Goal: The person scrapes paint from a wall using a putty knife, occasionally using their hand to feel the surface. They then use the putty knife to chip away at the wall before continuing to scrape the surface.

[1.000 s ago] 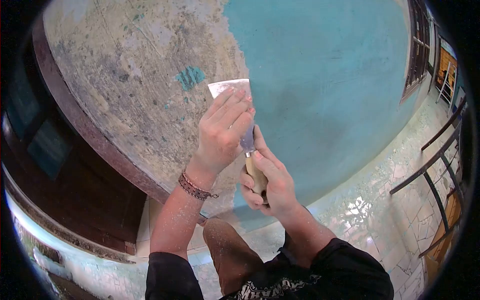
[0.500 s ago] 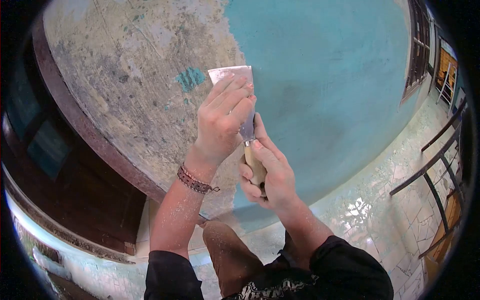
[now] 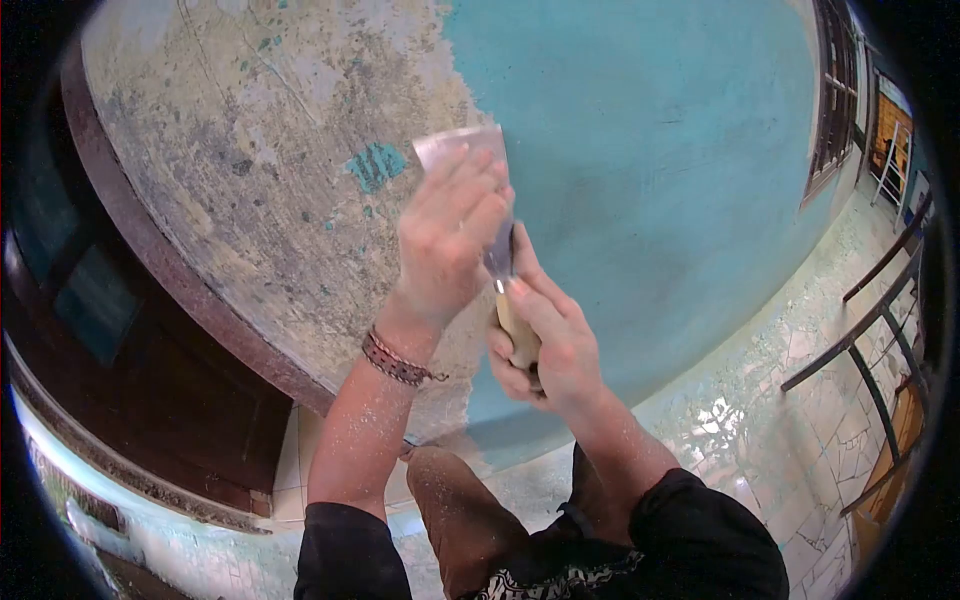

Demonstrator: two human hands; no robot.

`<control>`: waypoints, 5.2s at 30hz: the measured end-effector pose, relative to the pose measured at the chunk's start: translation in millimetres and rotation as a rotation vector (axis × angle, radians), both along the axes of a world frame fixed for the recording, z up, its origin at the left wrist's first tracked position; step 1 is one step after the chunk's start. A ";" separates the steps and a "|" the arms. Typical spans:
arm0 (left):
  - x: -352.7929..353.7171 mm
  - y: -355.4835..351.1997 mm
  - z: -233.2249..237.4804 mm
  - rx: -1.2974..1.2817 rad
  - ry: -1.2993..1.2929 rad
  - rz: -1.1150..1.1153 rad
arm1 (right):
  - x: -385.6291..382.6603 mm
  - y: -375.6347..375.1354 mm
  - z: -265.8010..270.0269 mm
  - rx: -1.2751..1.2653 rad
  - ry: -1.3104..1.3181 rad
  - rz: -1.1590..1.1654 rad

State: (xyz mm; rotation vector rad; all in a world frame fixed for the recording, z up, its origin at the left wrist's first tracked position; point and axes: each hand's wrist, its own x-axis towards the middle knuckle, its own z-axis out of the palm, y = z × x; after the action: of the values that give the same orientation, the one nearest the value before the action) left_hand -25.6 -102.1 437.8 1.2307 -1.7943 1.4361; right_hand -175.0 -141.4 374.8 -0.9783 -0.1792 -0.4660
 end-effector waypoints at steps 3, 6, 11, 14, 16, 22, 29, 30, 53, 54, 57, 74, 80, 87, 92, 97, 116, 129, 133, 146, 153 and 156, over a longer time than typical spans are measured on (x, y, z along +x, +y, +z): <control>-3.8 -5.0 27.1 -0.039 -0.029 -0.010 | 7.2 -7.3 23.1 0.014 -0.065 -0.029; -8.8 0.0 17.1 -0.009 0.053 0.008 | -0.8 -6.4 10.7 0.093 -0.031 0.048; -3.0 -1.5 -3.9 -0.031 0.028 -0.019 | -0.3 -2.8 -0.7 0.015 0.013 0.015; -6.3 -5.8 31.0 -0.048 0.020 -0.018 | -0.7 -8.5 23.1 0.005 -0.015 0.008; -8.5 -2.4 26.0 -0.042 0.025 -0.004 | -0.9 -6.0 24.4 0.021 -0.040 0.028; -6.7 -2.4 15.6 -0.063 0.060 -0.045 | -8.9 2.3 18.4 -0.005 0.046 0.024; -7.7 4.8 6.7 -0.039 0.061 -0.026 | -8.2 4.8 14.0 0.016 0.028 0.008; -6.8 3.7 12.3 -0.039 0.054 -0.029 | -8.3 5.5 13.9 0.010 0.044 0.009; -7.7 -4.9 33.6 -0.078 0.013 -0.021 | -5.6 -5.7 31.2 0.070 -0.018 0.070; -6.9 -4.9 32.8 -0.072 0.017 -0.019 | -5.7 -5.6 35.7 0.080 -0.033 0.065; -5.4 -1.5 22.2 -0.071 0.050 -0.011 | -0.7 -7.8 20.5 0.098 -0.026 0.094; -6.1 -8.5 39.5 -0.092 0.020 -0.051 | -7.6 -7.4 40.7 -0.008 0.013 0.010; 0.3 -1.6 24.8 -0.075 0.006 -0.005 | -3.6 -4.0 26.2 0.039 -0.012 0.035; -6.1 -7.0 44.8 -0.122 0.037 -0.036 | -1.6 -4.4 45.4 0.006 -0.049 -0.017; -2.3 -4.6 33.1 -0.112 0.045 -0.055 | -7.7 2.0 39.5 0.008 0.004 -0.009; -5.9 -7.0 50.5 -0.127 0.029 -0.052 | -7.9 -2.2 52.1 0.029 -0.042 0.003; -3.4 -9.8 67.5 -0.155 0.039 -0.024 | -7.0 0.5 66.7 -0.007 -0.015 -0.050; -9.0 -9.3 83.4 -0.147 0.076 -0.007 | -5.1 -6.8 81.1 0.020 -0.079 0.041; -3.0 -6.0 49.5 -0.142 0.054 -0.049 | -7.9 0.0 58.0 -0.014 0.036 -0.020; -3.5 -13.3 78.7 -0.215 0.063 -0.054 | -3.3 -7.7 83.8 -0.055 -0.011 -0.015; -5.1 -0.9 53.1 -0.178 0.076 -0.021 | -12.9 6.2 63.0 -0.029 0.042 -0.009; -5.4 -3.0 68.6 -0.172 0.075 -0.052 | -11.5 5.7 79.1 -0.069 0.026 -0.045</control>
State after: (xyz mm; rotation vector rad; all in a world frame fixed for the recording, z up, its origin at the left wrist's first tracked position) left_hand -31.0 -105.0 506.4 1.1266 -1.6060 1.4619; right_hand -186.5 -135.7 453.9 -1.0576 -0.1505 -0.4909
